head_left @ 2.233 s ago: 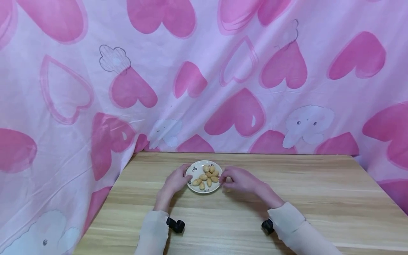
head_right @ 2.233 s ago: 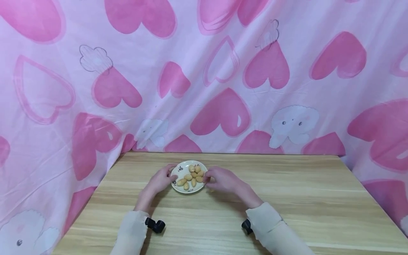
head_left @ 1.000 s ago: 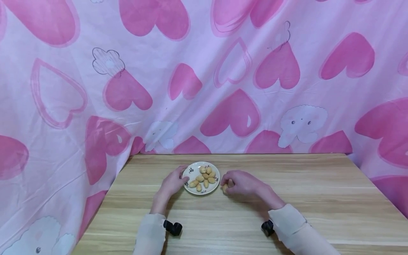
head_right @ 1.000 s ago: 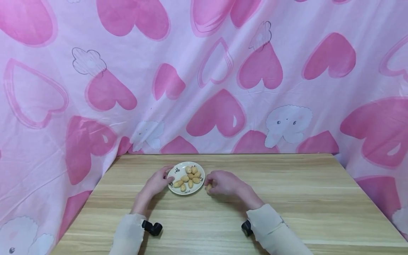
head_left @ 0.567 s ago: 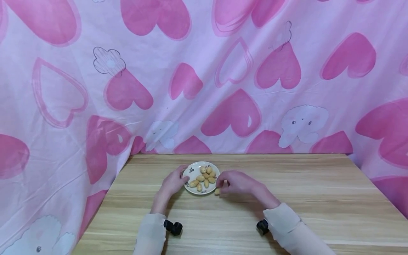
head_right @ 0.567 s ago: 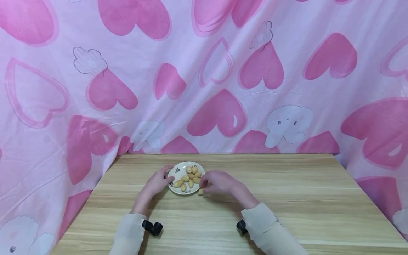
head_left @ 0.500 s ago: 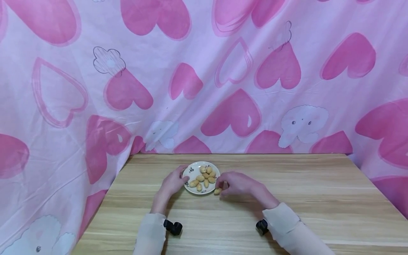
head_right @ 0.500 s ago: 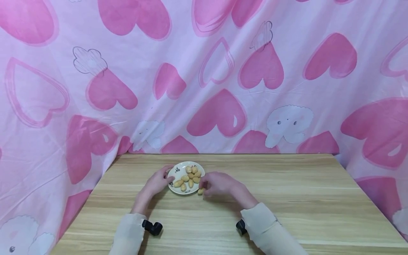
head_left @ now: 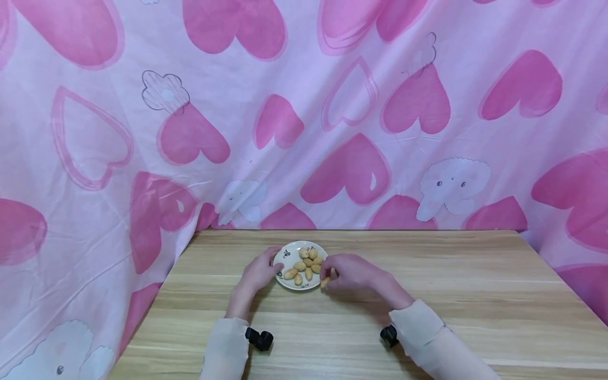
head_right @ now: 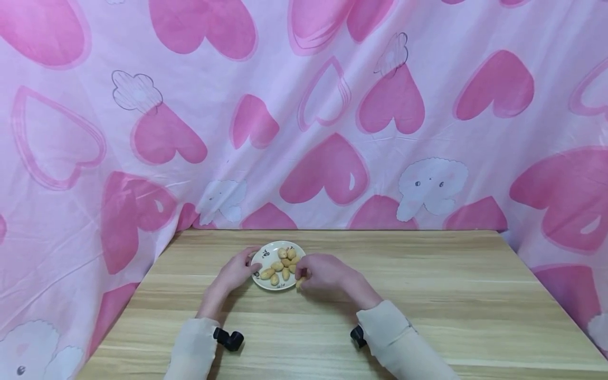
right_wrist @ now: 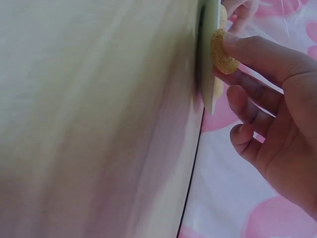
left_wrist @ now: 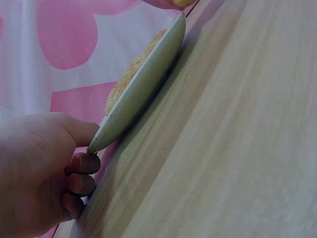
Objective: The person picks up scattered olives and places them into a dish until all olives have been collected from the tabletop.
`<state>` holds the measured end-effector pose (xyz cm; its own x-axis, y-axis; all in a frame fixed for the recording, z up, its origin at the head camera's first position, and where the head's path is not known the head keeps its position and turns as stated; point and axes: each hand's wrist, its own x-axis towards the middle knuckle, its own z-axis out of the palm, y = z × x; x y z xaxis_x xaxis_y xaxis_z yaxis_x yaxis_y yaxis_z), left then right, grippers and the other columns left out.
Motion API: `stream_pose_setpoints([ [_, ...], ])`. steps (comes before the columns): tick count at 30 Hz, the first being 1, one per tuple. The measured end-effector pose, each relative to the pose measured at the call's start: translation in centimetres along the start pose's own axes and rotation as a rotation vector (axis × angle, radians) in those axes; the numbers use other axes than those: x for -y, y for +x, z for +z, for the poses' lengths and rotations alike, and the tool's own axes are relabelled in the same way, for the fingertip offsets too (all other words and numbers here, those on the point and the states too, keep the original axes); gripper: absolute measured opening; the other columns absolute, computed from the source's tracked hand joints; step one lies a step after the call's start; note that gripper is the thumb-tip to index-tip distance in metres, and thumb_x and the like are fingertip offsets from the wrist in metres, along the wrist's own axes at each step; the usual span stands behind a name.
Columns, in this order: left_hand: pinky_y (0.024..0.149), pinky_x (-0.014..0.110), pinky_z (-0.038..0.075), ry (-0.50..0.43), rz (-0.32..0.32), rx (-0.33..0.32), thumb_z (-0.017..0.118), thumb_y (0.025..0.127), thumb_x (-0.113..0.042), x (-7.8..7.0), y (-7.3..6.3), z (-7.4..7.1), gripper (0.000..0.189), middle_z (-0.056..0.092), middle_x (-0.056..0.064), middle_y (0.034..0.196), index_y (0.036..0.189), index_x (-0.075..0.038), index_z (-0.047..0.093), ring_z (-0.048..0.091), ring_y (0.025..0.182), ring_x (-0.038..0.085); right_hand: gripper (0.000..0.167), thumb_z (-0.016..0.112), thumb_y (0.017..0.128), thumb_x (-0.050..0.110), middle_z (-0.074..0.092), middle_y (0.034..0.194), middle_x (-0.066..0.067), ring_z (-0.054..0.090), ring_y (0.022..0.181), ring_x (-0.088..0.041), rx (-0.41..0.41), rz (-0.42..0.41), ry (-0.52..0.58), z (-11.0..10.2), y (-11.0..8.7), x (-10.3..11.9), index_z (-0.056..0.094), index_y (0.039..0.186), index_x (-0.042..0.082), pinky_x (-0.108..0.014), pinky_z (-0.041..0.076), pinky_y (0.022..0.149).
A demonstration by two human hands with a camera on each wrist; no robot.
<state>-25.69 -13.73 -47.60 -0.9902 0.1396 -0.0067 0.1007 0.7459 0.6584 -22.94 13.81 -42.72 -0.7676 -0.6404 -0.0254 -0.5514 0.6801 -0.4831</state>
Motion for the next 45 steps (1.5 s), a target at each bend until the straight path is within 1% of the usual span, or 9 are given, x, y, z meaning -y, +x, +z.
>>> stream_pose_setpoints([
  [3, 0.105, 0.056, 0.042, -0.004, -0.006, 0.000, 0.065, 0.094, -0.028, 0.0, 0.0, 0.0, 0.055, 0.065, 0.015, 0.129, 0.146, -0.016, 0.049, 0.057, 0.124, 0.035, 0.011, 0.075, 0.086, 0.023, 0.063, 0.089, 0.015, 0.057, 0.079, -0.009, -0.023, -0.026, -0.011, -0.2, 0.5, 0.0, 0.071, 0.095, 0.027, -0.025, 0.047, 0.071],
  [10, 0.100, 0.054, 0.045, 0.004, -0.004, -0.001, 0.065, 0.094, -0.027, 0.0, 0.1, 0.1, 0.055, 0.069, 0.012, 0.118, 0.145, -0.016, 0.050, 0.062, 0.113, 0.031, 0.012, 0.075, 0.086, 0.022, 0.065, 0.094, 0.012, 0.061, 0.084, -0.013, -0.062, -0.077, -0.013, 0.0, 2.0, 0.3, 0.073, 0.098, 0.021, -0.024, 0.049, 0.074],
  [15, 0.102, 0.055, 0.044, 0.004, 0.003, -0.002, 0.065, 0.094, -0.027, 0.0, 0.2, 0.2, 0.054, 0.068, 0.014, 0.120, 0.145, -0.016, 0.050, 0.061, 0.118, 0.033, 0.011, 0.075, 0.086, 0.019, 0.065, 0.092, 0.009, 0.061, 0.083, -0.017, -0.102, -0.098, -0.011, 0.1, 3.1, 0.7, 0.073, 0.097, 0.019, -0.024, 0.048, 0.070],
  [19, 0.102, 0.055, 0.044, -0.006, 0.012, 0.004, 0.065, 0.093, -0.026, 0.0, 0.2, 0.1, 0.054, 0.068, 0.014, 0.122, 0.145, -0.015, 0.051, 0.060, 0.119, 0.034, 0.011, 0.075, 0.086, 0.018, 0.066, 0.093, 0.010, 0.062, 0.084, -0.016, -0.125, -0.111, -0.016, 0.2, 4.2, 0.9, 0.073, 0.097, 0.019, -0.024, 0.048, 0.071],
  [24, 0.104, 0.056, 0.043, -0.010, 0.022, 0.005, 0.065, 0.094, -0.027, -0.1, 0.1, 0.0, 0.055, 0.065, 0.015, 0.130, 0.145, -0.015, 0.050, 0.058, 0.124, 0.035, 0.012, 0.075, 0.087, 0.018, 0.067, 0.093, 0.007, 0.062, 0.086, -0.017, -0.123, -0.102, -0.006, 0.4, 5.8, 1.1, 0.073, 0.099, 0.017, -0.026, 0.049, 0.074],
  [28, 0.104, 0.056, 0.043, -0.018, 0.022, 0.004, 0.065, 0.094, -0.027, -0.1, 0.1, -0.1, 0.055, 0.066, 0.016, 0.128, 0.146, -0.014, 0.049, 0.058, 0.123, 0.035, 0.011, 0.075, 0.087, 0.019, 0.067, 0.095, 0.006, 0.061, 0.087, -0.016, -0.115, -0.082, -0.020, 0.4, 7.1, 1.2, 0.074, 0.097, 0.018, -0.027, 0.050, 0.076],
  [33, 0.098, 0.054, 0.046, -0.006, 0.013, 0.008, 0.065, 0.094, -0.027, 0.0, 0.2, 0.0, 0.055, 0.069, 0.014, 0.116, 0.145, -0.015, 0.050, 0.062, 0.112, 0.030, 0.012, 0.074, 0.088, 0.020, 0.068, 0.099, 0.008, 0.060, 0.090, -0.009, -0.089, -0.038, -0.034, 0.5, 8.5, 1.0, 0.074, 0.100, 0.020, -0.028, 0.051, 0.082],
  [37, 0.096, 0.053, 0.048, 0.005, 0.005, 0.011, 0.065, 0.094, -0.028, 0.0, 0.1, 0.0, 0.055, 0.069, 0.013, 0.114, 0.145, -0.016, 0.050, 0.063, 0.109, 0.028, 0.014, 0.073, 0.088, 0.020, 0.069, 0.102, 0.007, 0.061, 0.093, -0.009, -0.069, -0.038, -0.032, 0.8, 9.3, 0.9, 0.074, 0.102, 0.020, -0.030, 0.052, 0.087],
  [45, 0.085, 0.048, 0.049, 0.018, -0.004, 0.014, 0.064, 0.094, -0.028, 0.1, 0.0, -0.2, 0.054, 0.066, 0.009, 0.101, 0.145, -0.016, 0.050, 0.059, 0.093, 0.022, 0.013, 0.073, 0.088, 0.021, 0.070, 0.101, 0.008, 0.062, 0.090, -0.007, -0.043, -0.050, -0.044, 1.5, 10.6, 1.0, 0.073, 0.101, 0.020, -0.026, 0.051, 0.083],
])
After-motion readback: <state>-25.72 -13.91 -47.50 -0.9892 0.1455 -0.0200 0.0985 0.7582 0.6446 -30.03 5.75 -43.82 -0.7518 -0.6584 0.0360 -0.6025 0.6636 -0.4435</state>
